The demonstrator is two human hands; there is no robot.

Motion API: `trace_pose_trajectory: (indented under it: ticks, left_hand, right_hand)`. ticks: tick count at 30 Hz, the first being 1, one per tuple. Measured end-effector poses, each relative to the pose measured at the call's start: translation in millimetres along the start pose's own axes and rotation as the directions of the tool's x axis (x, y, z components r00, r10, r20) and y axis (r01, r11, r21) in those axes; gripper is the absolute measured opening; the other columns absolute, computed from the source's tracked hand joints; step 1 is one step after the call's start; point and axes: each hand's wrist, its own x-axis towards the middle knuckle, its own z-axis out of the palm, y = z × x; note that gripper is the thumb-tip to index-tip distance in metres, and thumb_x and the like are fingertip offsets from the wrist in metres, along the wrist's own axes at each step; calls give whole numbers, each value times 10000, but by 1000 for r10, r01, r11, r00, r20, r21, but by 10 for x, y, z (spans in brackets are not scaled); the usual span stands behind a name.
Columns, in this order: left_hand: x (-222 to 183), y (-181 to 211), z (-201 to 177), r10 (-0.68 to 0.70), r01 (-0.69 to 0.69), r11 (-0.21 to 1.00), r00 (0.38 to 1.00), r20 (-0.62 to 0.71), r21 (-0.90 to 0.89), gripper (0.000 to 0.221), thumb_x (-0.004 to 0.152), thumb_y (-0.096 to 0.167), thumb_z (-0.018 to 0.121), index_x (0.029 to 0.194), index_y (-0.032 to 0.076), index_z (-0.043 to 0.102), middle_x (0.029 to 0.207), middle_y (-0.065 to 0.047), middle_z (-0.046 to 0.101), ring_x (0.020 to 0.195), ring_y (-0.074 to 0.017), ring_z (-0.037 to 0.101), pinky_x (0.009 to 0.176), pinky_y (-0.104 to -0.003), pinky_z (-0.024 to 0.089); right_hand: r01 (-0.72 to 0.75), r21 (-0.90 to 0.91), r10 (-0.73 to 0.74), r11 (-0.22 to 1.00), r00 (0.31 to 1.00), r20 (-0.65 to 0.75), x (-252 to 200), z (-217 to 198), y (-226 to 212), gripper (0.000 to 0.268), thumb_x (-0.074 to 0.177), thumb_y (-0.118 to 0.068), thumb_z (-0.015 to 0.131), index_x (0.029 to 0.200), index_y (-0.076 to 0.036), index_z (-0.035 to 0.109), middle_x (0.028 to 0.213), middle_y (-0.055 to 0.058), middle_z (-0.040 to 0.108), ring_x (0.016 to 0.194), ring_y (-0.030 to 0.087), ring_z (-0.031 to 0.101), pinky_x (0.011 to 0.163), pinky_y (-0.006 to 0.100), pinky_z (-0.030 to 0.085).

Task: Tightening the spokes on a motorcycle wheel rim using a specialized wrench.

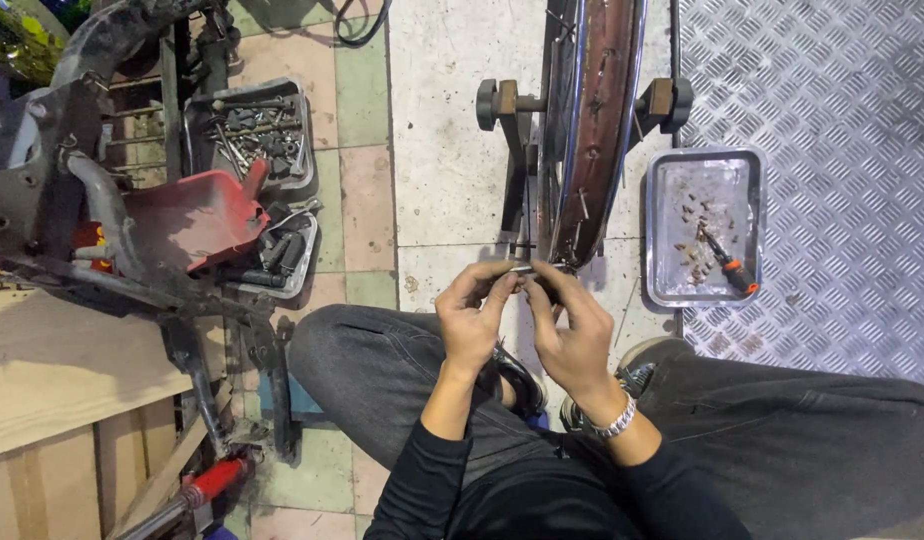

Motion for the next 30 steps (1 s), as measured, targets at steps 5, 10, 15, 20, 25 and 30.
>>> trace_pose_trajectory:
  ticks: [5,10,15,20,25,30]
  left_hand:
    - [3,-145,-123,-87,76,989,992,88,130,129,812,25,838,932,56,800,748,-120,783,720,-223,779,650,-347,629]
    - [-153,-540,-16,-129,52,968,943,308,246,121,855,91,810,968,61,778,812,-177,774,801,-349,773,704,-433,614]
    - [-176,-493,257,1,-68,976,949,314,205,112,845,146,833,907,99,754,904,-117,734,904,-339,697,813,-385,551]
    - [-211,-465,317,-38,-18,981,959,282,192,142,838,225,859,908,123,788,866,-114,733,873,-322,715,780,-386,563]
    - [-179,-510,244,-44,9,990,968,247,141,192,792,192,888,938,123,784,872,-104,758,865,-303,744,771,-381,578]
    - [-156,-360,234,65,-93,978,986,153,189,181,834,162,864,982,123,768,856,-66,780,791,-248,762,681,-335,593]
  right_hand:
    - [-589,216,570,779,808,149,-222,-103,373,169,988,-102,614,1067,37,668,781,189,734,612,237,688,516,328,518]
    - [-877,390,827,280,427,365,-300,-47,589,387,1042,-219,552,1167,144,606,984,221,698,746,228,694,541,280,538]
    - [-755,595,860,275,470,198,-353,-124,803,286,1030,-180,633,1104,95,618,875,169,660,673,214,707,535,272,583]
    - [-675,578,813,458,582,36,-371,-248,964,233,1022,-175,689,1046,50,629,860,186,689,697,212,698,560,261,573]
    - [-507,493,664,707,717,-215,-124,-399,625,190,998,-70,746,1001,90,643,766,186,640,641,246,691,567,303,585]
    - [-344,367,462,864,831,-309,37,-400,594,147,929,-17,826,949,75,713,703,214,657,579,255,696,532,347,595]
